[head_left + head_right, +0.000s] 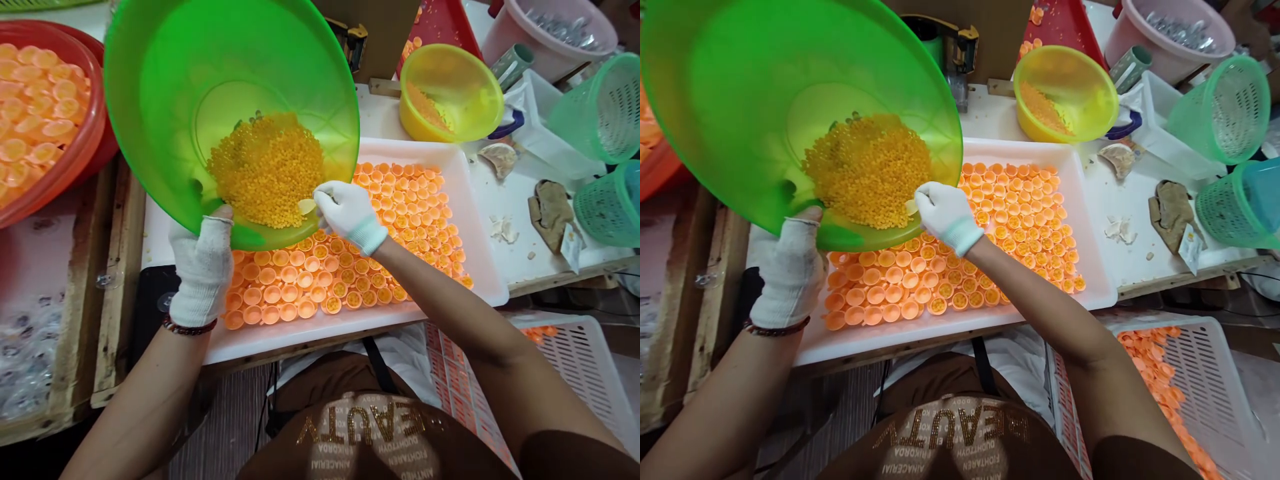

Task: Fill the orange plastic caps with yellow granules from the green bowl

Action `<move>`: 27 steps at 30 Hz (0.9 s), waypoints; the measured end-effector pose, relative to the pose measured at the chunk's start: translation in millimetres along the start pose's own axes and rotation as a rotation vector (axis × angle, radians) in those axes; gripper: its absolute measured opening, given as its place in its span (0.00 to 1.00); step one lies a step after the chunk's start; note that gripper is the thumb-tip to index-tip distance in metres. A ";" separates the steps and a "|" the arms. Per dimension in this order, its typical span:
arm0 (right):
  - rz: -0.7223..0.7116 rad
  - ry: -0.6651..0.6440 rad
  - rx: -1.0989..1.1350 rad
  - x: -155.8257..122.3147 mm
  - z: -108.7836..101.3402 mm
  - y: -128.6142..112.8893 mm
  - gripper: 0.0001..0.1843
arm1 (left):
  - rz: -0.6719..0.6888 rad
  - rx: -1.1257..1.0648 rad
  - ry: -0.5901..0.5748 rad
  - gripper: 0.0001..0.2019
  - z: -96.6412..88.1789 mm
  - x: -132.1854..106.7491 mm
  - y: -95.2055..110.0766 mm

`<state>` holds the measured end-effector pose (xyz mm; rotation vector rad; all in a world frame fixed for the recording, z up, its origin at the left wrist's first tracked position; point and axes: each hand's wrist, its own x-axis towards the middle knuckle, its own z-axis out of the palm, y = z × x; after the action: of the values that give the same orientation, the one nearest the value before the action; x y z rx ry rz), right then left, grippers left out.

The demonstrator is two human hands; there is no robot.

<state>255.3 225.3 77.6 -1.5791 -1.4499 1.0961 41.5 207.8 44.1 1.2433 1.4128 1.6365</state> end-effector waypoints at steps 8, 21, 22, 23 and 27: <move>0.300 -0.004 0.435 7.1 5.4 5.0 0.04 | 0.018 -0.014 -0.006 0.14 -1.8 -0.6 -2.5; 0.217 -0.110 0.305 -61.6 -62.6 34.9 0.16 | 0.114 -0.181 0.027 0.11 3.3 8.6 -10.9; 0.187 -0.099 0.240 -68.1 -63.1 34.5 0.15 | 0.126 -0.194 0.028 0.09 3.7 9.1 -12.2; 0.141 -0.087 0.160 -74.3 -62.6 34.0 0.14 | 0.131 -0.210 0.026 0.07 4.2 9.7 -13.3; -0.139 -0.134 -0.214 -94.9 -58.0 31.1 0.08 | 0.117 -0.271 0.026 0.06 6.1 13.0 -17.1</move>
<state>320.2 129.8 82.3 -1.5451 -1.7902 1.0086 40.7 225.6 30.6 1.1687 1.1055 1.8582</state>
